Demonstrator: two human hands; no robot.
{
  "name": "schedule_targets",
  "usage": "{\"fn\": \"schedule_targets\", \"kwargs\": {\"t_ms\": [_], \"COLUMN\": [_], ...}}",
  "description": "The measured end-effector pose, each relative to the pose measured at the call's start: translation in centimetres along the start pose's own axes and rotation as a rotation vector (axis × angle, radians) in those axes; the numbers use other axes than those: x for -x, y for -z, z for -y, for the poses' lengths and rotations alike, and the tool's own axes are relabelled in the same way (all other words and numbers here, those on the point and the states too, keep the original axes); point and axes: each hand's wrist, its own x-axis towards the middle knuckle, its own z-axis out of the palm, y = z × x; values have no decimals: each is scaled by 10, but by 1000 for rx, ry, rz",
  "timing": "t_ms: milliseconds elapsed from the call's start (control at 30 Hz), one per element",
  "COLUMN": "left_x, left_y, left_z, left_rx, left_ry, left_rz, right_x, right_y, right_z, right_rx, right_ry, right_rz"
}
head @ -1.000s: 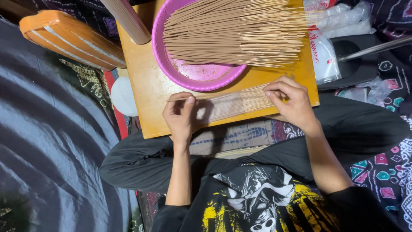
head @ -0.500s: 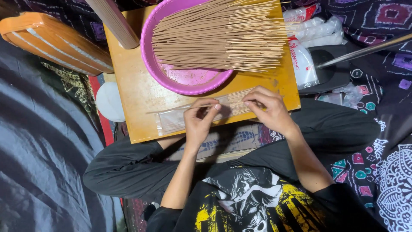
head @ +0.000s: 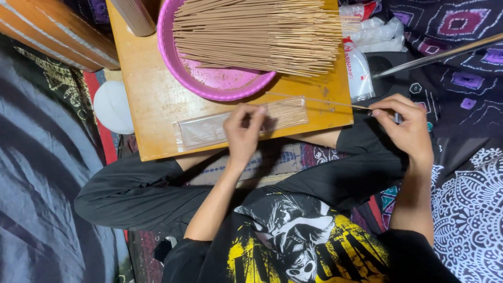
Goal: The person packages incense sticks by placing them into clear plastic sleeves and then uses a finished stick to help slide or settle them within the sleeves.
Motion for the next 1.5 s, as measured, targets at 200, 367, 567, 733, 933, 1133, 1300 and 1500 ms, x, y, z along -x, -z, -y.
{"fn": "schedule_targets", "kwargs": {"t_ms": [200, 367, 567, 733, 933, 1133, 1300, 1500], "left_x": [10, 16, 15, 17, 17, 15, 13, 13], "left_y": [-58, -72, -67, -66, -61, -58, -57, -54], "left_z": [15, 38, 36, 37, 26, 24, 20, 23], "left_rx": [-536, -692, -555, -532, -488, -483, -489, -529], "left_ry": [-277, -338, -364, -377, -386, -414, -398, -402], "left_rz": [236, 199, 168, 155, 141, 185, 213, 292], "right_x": [22, 31, 30, 27, 31, 28, 30, 35], "right_y": [31, 43, 36, 31, 35, 32, 33, 39], "right_z": [-22, -49, -63, -60, -67, -57, -64, -65], "right_rx": [84, 146, 130, 87, 102, 62, 79, 100], "right_ry": [-89, -113, -128, -119, -100, -121, -113, -126], "right_rz": [-63, -63, -54, -56, -56, -45, -49, -37]}}
